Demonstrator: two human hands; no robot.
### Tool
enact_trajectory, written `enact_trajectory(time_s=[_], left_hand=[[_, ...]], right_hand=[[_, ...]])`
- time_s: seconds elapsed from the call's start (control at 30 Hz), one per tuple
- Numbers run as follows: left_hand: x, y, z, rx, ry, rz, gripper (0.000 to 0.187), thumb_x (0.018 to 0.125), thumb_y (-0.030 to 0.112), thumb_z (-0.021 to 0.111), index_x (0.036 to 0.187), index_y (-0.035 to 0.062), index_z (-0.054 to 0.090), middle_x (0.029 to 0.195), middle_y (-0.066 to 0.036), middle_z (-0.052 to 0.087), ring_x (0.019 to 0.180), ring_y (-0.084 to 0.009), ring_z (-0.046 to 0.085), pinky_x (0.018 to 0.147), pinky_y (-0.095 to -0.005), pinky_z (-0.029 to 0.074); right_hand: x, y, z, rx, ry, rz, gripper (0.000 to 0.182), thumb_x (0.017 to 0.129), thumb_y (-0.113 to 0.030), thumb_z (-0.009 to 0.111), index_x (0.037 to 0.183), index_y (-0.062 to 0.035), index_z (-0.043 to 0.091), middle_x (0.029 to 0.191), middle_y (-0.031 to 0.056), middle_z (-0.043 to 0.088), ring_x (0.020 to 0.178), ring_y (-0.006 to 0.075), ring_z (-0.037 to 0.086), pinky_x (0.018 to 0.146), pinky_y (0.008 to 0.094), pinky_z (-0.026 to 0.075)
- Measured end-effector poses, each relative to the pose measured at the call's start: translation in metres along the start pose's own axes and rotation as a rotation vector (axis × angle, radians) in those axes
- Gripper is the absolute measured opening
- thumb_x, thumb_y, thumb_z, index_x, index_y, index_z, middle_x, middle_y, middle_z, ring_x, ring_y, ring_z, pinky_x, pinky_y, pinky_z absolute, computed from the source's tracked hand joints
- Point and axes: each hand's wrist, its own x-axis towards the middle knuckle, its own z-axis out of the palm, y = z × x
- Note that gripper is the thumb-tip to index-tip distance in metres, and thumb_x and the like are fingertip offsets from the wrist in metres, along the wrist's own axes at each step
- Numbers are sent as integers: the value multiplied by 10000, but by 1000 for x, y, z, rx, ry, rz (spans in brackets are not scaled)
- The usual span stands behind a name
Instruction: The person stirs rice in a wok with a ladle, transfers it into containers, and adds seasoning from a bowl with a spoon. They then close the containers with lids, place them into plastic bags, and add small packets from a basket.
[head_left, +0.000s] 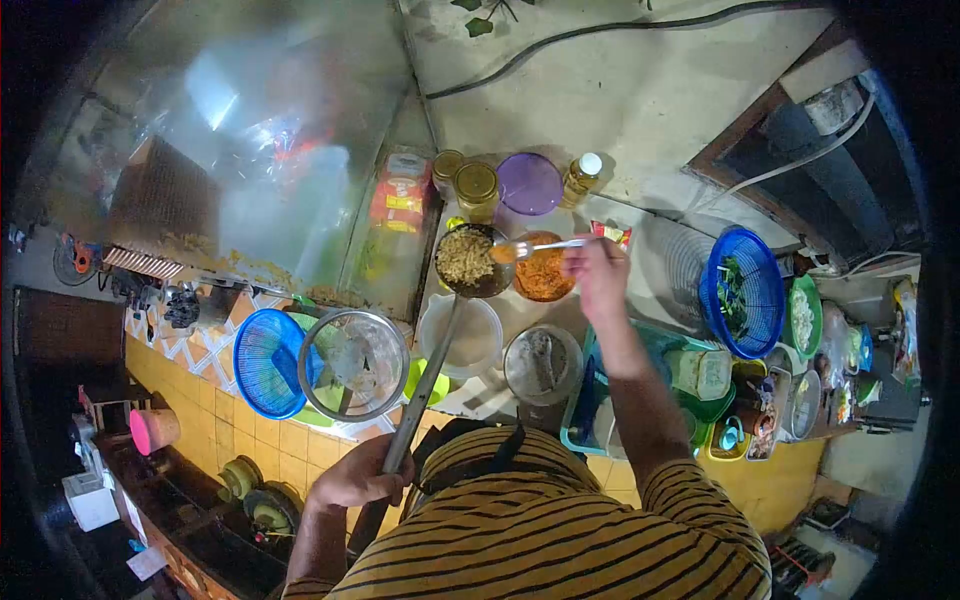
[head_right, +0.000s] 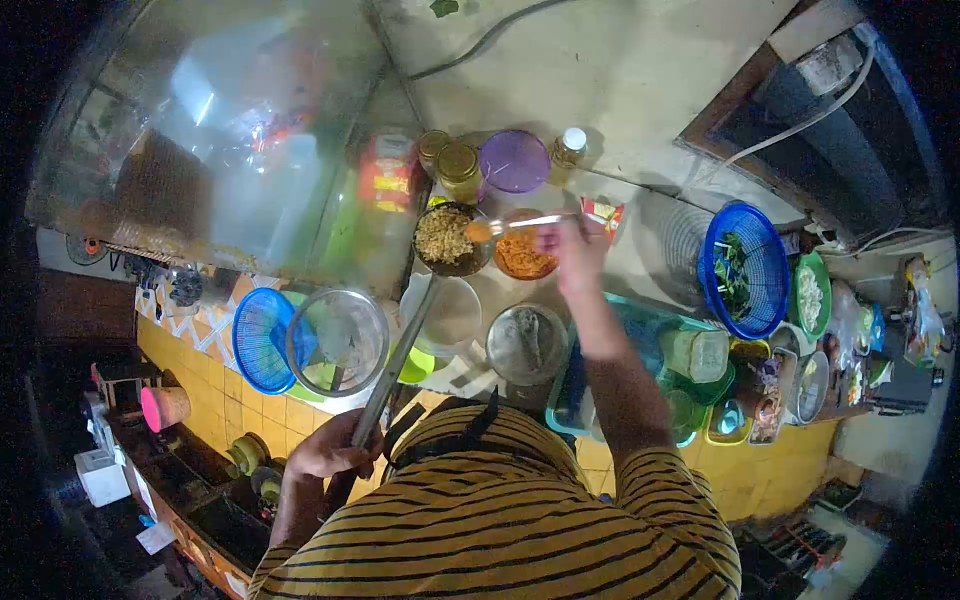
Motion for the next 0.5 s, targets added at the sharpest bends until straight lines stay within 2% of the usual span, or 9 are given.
enact_trajectory(time_s=[0.03,0.07,0.1,0.17,0.2,0.33,0.5], left_hand=[[2,1,-1,-65,-20,1,431,774,109,649,1131,-30,449,891,-65,548,688,-143,579,592,-257,494],[3,1,-1,-63,-21,1,431,774,109,649,1131,-30,449,891,-65,548,688,-143,579,592,-257,494],[3,3,-1,-56,-28,-1,425,768,112,648,1118,-29,454,889,-67,549,679,-142,580,588,-259,500],[3,4,0,-52,-34,0,418,762,116,647,1105,-29,458,887,-68,550,670,-141,581,585,-262,505],[2,8,3,-67,-22,-6,416,762,121,649,1100,-30,460,876,-66,549,664,-138,580,583,-261,505],[3,0,-4,-2,-49,12,405,777,120,645,1103,-31,458,840,-55,543,663,-135,578,582,-260,506],[-2,1,-5,43,10,9,368,790,103,621,1098,-24,464,836,-48,538,662,-135,573,587,-262,500]], right_hand=[[-10,-1,14,-210,-97,-69,139,902,-103,545,904,2,637,775,90,661,631,158,630,582,291,521],[-27,-6,30,-260,-201,-328,154,915,-49,504,906,24,639,788,91,668,648,146,641,600,282,536],[-26,-8,29,-259,-201,-328,154,915,-49,504,906,24,639,788,91,668,648,146,641,600,282,536],[-20,-12,24,-50,-22,-395,162,906,-21,494,910,42,644,786,74,661,624,116,618,581,236,513],[-14,-18,18,-52,79,-397,157,903,-37,507,915,43,641,746,61,651,600,106,608,569,225,502],[12,19,-20,-276,87,-287,152,898,-64,519,884,17,647,663,39,630,568,96,601,524,228,489],[24,65,-25,-419,160,-221,161,901,-93,527,885,16,644,699,78,655,521,115,605,482,250,495]])
